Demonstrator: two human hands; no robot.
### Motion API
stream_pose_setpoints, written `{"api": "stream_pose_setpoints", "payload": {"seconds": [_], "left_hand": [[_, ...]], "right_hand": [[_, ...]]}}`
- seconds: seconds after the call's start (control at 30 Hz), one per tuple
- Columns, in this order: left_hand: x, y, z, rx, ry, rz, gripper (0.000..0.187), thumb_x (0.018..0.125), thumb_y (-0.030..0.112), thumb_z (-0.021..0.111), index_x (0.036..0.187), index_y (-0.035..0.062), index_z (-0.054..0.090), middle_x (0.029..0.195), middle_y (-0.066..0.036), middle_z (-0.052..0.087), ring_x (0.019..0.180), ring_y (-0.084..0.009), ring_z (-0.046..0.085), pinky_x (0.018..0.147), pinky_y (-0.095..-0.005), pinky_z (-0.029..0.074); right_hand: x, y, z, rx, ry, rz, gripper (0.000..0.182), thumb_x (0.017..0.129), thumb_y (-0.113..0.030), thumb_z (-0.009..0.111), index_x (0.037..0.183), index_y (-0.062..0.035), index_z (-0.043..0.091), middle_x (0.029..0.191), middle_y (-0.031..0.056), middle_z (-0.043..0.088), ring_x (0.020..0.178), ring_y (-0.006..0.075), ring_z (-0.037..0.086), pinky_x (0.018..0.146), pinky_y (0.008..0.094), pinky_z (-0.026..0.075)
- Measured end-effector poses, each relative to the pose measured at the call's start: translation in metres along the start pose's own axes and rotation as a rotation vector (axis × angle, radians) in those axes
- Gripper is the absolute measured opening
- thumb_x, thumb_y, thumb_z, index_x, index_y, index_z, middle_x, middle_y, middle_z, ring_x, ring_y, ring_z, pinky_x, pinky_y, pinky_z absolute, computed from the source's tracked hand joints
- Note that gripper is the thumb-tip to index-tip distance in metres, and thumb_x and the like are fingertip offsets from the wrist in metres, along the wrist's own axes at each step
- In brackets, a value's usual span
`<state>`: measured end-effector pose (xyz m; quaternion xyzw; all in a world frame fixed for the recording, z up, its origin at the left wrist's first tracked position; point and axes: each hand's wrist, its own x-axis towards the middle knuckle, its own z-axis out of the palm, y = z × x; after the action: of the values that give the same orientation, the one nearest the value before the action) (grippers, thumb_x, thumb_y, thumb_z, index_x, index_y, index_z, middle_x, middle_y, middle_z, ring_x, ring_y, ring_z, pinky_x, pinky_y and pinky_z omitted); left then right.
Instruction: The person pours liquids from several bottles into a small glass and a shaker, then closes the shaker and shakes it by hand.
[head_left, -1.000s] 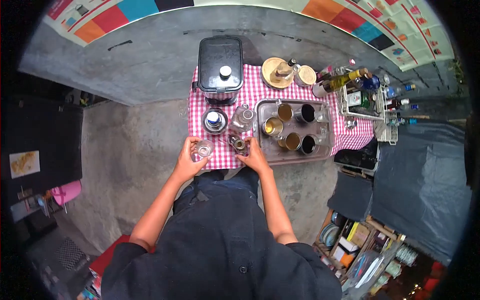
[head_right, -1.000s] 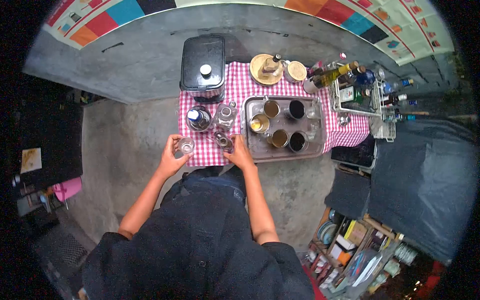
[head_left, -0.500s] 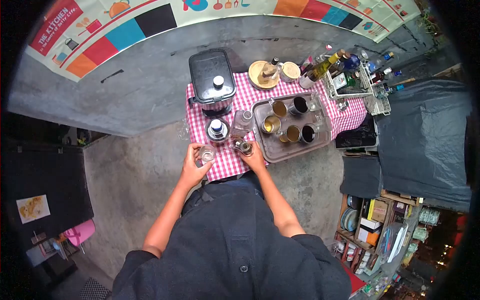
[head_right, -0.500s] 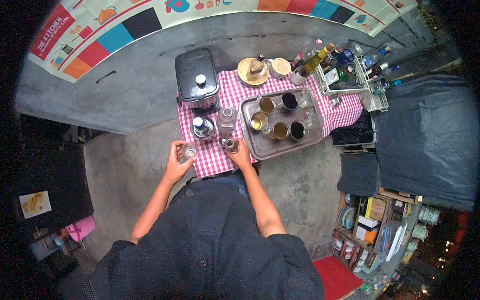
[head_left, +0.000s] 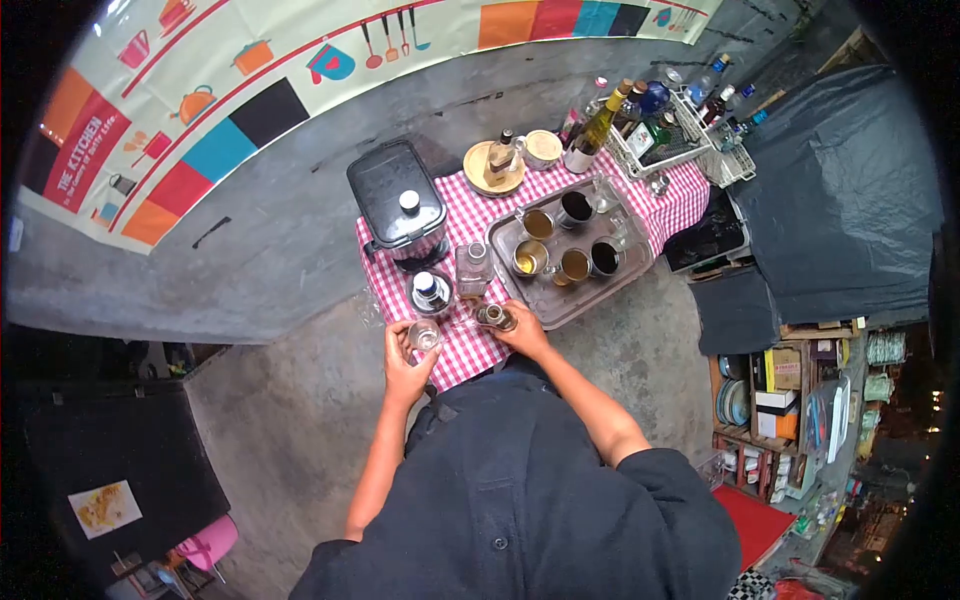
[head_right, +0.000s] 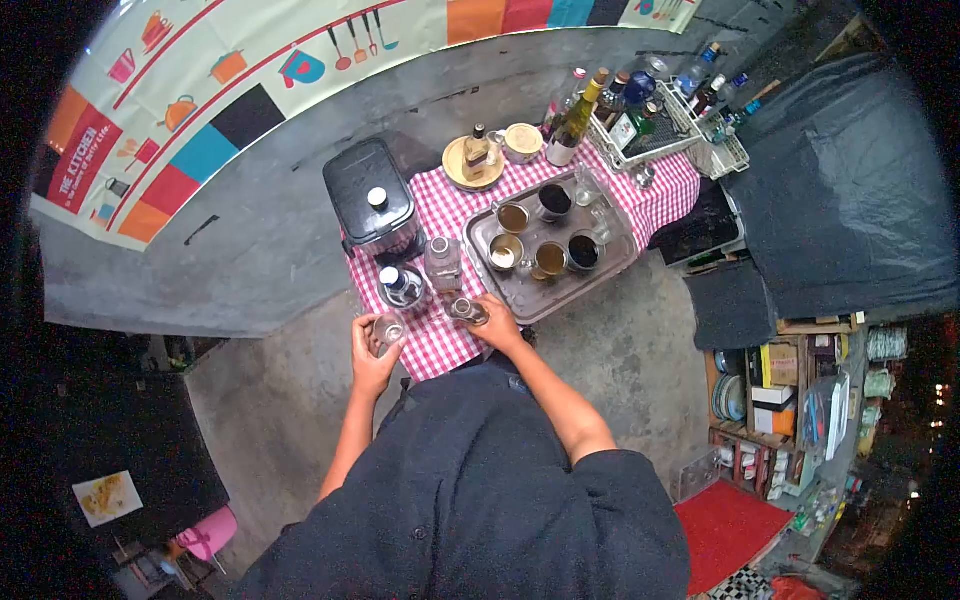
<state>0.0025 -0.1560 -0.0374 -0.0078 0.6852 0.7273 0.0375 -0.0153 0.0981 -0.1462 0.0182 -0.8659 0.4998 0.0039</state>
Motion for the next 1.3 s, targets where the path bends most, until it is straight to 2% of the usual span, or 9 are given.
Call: {"api": "stream_pose_setpoints", "payload": {"seconds": [0.2, 0.37, 0.53, 0.6, 0.73, 0.8, 0.9, 1.07, 1.3], "left_hand": [[-0.002, 0.001, 0.011, -0.047, 0.009, 0.017, 0.055, 0.077, -0.008, 0.069, 0.122, 0.0028, 0.040, 0.115, -0.013, 0.057, 0.109, -0.0193, 0.059, 0.095, -0.0320, 0.047], [0.005, 0.016, 0.027, -0.031, 0.026, 0.014, 0.055, 0.075, -0.008, 0.069, 0.121, 0.0025, 0.041, 0.115, -0.012, 0.055, 0.109, -0.0192, 0.058, 0.096, -0.0320, 0.046], [0.015, 0.037, 0.056, -0.012, 0.044, 0.121, 0.055, 0.076, -0.006, 0.070, 0.122, 0.0037, 0.041, 0.115, -0.011, 0.056, 0.110, -0.0189, 0.057, 0.097, -0.0325, 0.045], [0.017, 0.051, 0.073, 0.000, 0.060, 0.122, 0.055, 0.077, -0.006, 0.069, 0.122, 0.0034, 0.041, 0.115, -0.012, 0.057, 0.110, -0.0197, 0.057, 0.097, -0.0334, 0.046], [0.022, 0.068, 0.103, 0.009, 0.028, 0.126, 0.054, 0.076, -0.004, 0.070, 0.122, 0.0036, 0.041, 0.115, -0.012, 0.057, 0.110, -0.0197, 0.058, 0.097, -0.0338, 0.046], [0.023, 0.074, 0.117, 0.015, -0.011, 0.108, 0.055, 0.076, -0.003, 0.071, 0.122, 0.0035, 0.041, 0.115, -0.012, 0.057, 0.110, -0.0197, 0.058, 0.097, -0.0335, 0.046], [0.025, 0.087, 0.142, 0.002, 0.009, 0.083, 0.055, 0.076, -0.003, 0.071, 0.122, 0.0032, 0.042, 0.116, -0.011, 0.056, 0.110, -0.0193, 0.058, 0.098, -0.0332, 0.045], [0.031, 0.103, 0.182, 0.037, -0.029, 0.125, 0.056, 0.075, 0.000, 0.073, 0.122, 0.0030, 0.043, 0.116, -0.009, 0.055, 0.112, -0.0169, 0.055, 0.099, -0.0327, 0.044], [0.042, 0.110, 0.228, 0.097, -0.073, 0.167, 0.060, 0.073, 0.002, 0.077, 0.123, 0.0029, 0.045, 0.116, -0.008, 0.054, 0.113, -0.0166, 0.054, 0.101, -0.0328, 0.042]], "right_hand": [[-0.010, -0.017, -0.049, -0.074, -0.038, -0.062, 0.033, 0.068, -0.020, 0.079, 0.092, -0.0028, 0.066, 0.089, 0.0137, 0.061, 0.085, 0.0330, 0.061, 0.077, 0.0416, 0.049], [-0.007, -0.064, -0.104, -0.078, 0.095, -0.208, 0.031, 0.062, -0.012, 0.080, 0.087, -0.0019, 0.065, 0.081, 0.0111, 0.059, 0.080, 0.0298, 0.058, 0.073, 0.0387, 0.048], [0.010, -0.100, -0.159, 0.034, 0.160, -0.264, 0.034, 0.064, -0.013, 0.080, 0.092, -0.0018, 0.065, 0.084, 0.0103, 0.057, 0.078, 0.0261, 0.057, 0.071, 0.0371, 0.047], [0.022, -0.109, -0.179, 0.225, 0.198, -0.319, 0.037, 0.064, -0.014, 0.081, 0.094, -0.0019, 0.064, 0.086, 0.0106, 0.058, 0.079, 0.0254, 0.058, 0.071, 0.0362, 0.048], [0.046, -0.132, -0.224, 0.131, 0.084, -0.456, 0.037, 0.065, -0.016, 0.082, 0.095, -0.0009, 0.066, 0.084, 0.0113, 0.060, 0.074, 0.0263, 0.058, 0.069, 0.0360, 0.048], [0.056, -0.126, -0.243, 0.037, -0.032, -0.475, 0.039, 0.065, -0.014, 0.082, 0.099, -0.0002, 0.067, 0.091, 0.0133, 0.064, 0.080, 0.0274, 0.063, 0.074, 0.0354, 0.051], [0.068, -0.129, -0.256, 0.121, -0.111, -0.544, 0.057, 0.062, -0.006, 0.082, 0.115, 0.0023, 0.064, 0.111, 0.0171, 0.068, 0.105, 0.0307, 0.066, 0.092, 0.0356, 0.051], [0.081, -0.124, -0.284, 0.112, -0.150, -0.606, 0.060, 0.061, -0.008, 0.082, 0.117, 0.0017, 0.063, 0.113, 0.0172, 0.067, 0.107, 0.0315, 0.065, 0.092, 0.0380, 0.052], [0.110, -0.110, -0.328, -0.165, -0.213, -0.794, 0.061, 0.059, -0.009, 0.081, 0.116, 0.0003, 0.062, 0.114, 0.0169, 0.065, 0.109, 0.0348, 0.063, 0.094, 0.0421, 0.051]]}}
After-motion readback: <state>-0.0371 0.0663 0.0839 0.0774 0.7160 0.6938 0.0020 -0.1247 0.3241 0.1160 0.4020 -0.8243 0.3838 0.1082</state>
